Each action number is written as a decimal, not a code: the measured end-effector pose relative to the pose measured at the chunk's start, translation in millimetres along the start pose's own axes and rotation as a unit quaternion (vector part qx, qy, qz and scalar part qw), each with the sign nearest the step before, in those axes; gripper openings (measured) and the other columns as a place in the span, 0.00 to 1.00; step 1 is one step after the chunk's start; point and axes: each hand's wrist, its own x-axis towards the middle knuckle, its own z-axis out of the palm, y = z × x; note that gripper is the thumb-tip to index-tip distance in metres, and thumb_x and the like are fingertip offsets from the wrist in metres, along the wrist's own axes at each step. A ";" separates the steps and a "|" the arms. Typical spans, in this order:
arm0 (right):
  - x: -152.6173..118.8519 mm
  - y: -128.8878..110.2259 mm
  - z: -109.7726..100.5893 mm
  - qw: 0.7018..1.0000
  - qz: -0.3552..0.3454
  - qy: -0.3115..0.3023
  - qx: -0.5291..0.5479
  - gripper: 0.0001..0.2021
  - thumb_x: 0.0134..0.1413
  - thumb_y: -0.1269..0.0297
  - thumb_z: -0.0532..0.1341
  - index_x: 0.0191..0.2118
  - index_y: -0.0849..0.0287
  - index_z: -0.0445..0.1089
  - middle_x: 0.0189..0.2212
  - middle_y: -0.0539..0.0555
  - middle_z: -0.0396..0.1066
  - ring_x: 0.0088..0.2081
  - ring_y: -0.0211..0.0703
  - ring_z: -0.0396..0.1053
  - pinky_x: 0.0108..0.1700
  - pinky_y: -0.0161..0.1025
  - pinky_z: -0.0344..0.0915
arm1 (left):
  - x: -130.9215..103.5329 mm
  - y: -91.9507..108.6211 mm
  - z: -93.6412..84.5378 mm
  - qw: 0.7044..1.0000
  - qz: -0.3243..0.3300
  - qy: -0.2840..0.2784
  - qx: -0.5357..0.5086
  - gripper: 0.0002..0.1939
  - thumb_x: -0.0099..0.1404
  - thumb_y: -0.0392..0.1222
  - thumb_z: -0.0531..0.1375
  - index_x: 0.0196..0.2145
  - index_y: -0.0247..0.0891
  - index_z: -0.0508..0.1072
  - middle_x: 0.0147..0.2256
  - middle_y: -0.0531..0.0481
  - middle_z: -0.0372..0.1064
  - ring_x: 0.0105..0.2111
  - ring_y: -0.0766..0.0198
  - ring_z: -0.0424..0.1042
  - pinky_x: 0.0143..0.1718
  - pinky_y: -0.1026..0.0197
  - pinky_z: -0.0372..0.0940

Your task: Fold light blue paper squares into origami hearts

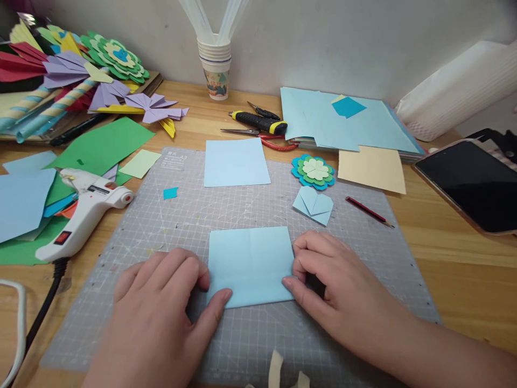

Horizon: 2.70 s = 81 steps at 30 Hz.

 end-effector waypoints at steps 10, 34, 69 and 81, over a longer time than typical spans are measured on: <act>0.3 0.4 0.4 1.000 -0.001 -0.004 -0.012 0.09 0.55 0.73 0.58 0.26 0.59 0.62 0.31 0.52 0.62 0.35 0.45 0.60 0.37 0.44 0.57 | -4.4 -0.5 1.8 0.995 0.099 -0.005 -0.018 0.17 0.63 0.34 0.53 0.46 0.53 0.70 0.42 0.49 0.66 0.40 0.52 0.65 0.38 0.50 0.55; -15.5 -10.6 8.6 0.979 -0.190 0.042 -0.060 0.06 0.58 0.66 0.57 0.39 0.55 0.71 0.36 0.55 0.67 0.34 0.46 0.59 0.37 0.43 0.56 | -4.9 -2.0 4.2 0.983 0.177 -0.035 0.022 0.34 0.55 0.31 0.52 0.56 0.59 0.66 0.41 0.47 0.71 0.40 0.47 0.69 0.38 0.45 0.63; -39.3 -11.9 2.1 0.937 -0.218 0.073 -0.263 0.08 0.53 0.71 0.60 0.26 0.58 0.73 0.24 0.52 0.68 0.29 0.47 0.57 0.37 0.48 0.50 | -46.3 11.0 -1.3 0.987 0.114 0.015 0.109 0.19 0.65 0.41 0.53 0.52 0.55 0.69 0.42 0.50 0.70 0.42 0.52 0.66 0.46 0.48 0.53; -26.2 -4.5 -0.7 0.961 -0.213 0.087 -0.155 0.16 0.60 0.72 0.54 0.20 0.60 0.64 0.21 0.51 0.62 0.28 0.42 0.54 0.38 0.46 0.51 | -32.1 19.4 -16.2 0.991 0.071 0.030 0.109 0.12 0.66 0.46 0.52 0.30 0.43 0.72 0.33 0.47 0.67 0.37 0.49 0.64 0.40 0.46 0.57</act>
